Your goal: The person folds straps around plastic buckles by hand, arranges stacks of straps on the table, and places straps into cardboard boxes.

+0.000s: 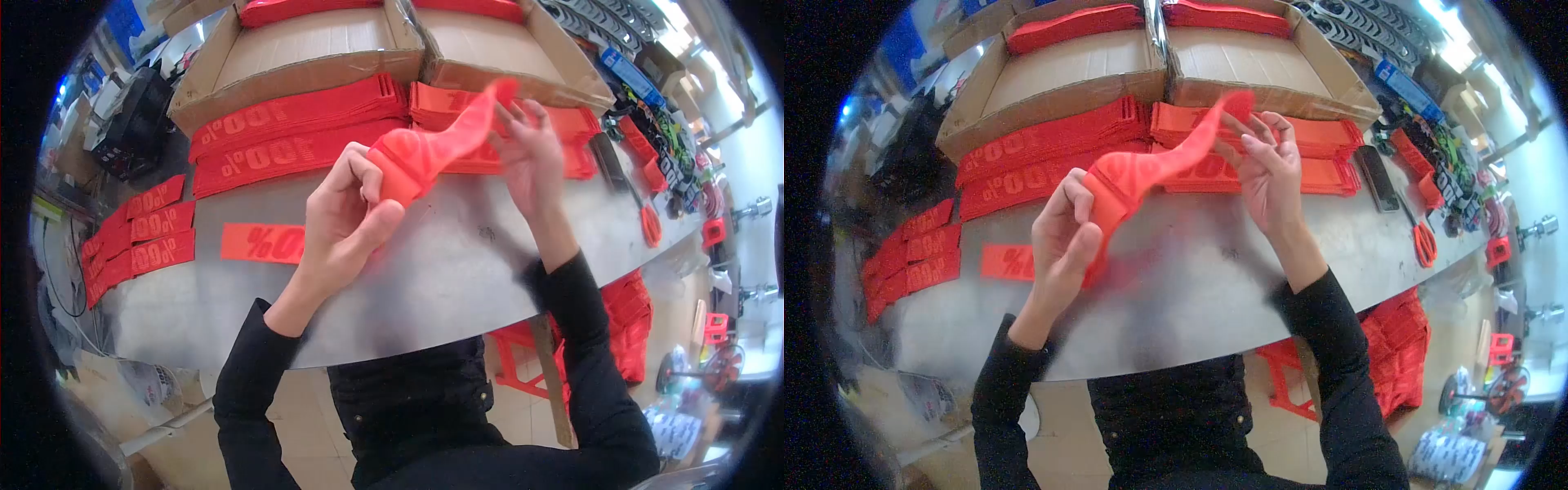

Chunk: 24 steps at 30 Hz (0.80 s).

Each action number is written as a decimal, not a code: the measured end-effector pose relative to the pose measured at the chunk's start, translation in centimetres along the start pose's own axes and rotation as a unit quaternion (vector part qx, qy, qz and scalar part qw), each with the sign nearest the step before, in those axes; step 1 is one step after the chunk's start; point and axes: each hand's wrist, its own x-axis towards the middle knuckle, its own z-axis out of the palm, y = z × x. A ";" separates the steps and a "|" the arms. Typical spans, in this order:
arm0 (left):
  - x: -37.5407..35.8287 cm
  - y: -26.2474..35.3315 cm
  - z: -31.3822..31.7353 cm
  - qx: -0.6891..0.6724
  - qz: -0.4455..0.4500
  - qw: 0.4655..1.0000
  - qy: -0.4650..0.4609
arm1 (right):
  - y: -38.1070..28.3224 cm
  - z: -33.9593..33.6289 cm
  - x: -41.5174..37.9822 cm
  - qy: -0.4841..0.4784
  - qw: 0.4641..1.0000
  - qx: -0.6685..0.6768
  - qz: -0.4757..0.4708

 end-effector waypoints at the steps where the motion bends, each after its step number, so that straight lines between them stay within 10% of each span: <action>1: 0.1 0.4 0.5 0.023 0.044 0.999 -0.004 | -0.2 1.3 -0.6 -0.038 0.999 0.026 -0.020; 8: 0.7 1.1 3.4 0.106 0.121 0.984 0.074 | -0.5 3.2 -3.3 -0.283 0.956 -0.045 0.069; 11: 1.4 1.1 1.5 0.497 0.207 0.827 0.162 | -1.7 2.2 -3.4 -0.350 0.902 -0.132 0.216; 14: 2.3 1.2 1.8 0.542 0.220 0.755 0.297 | -2.7 0.4 -2.6 -0.383 0.857 -0.174 0.297; 24: 1.2 0.5 -1.9 0.656 0.181 0.679 0.275 | -1.2 0.2 -2.3 -0.341 0.921 0.118 0.148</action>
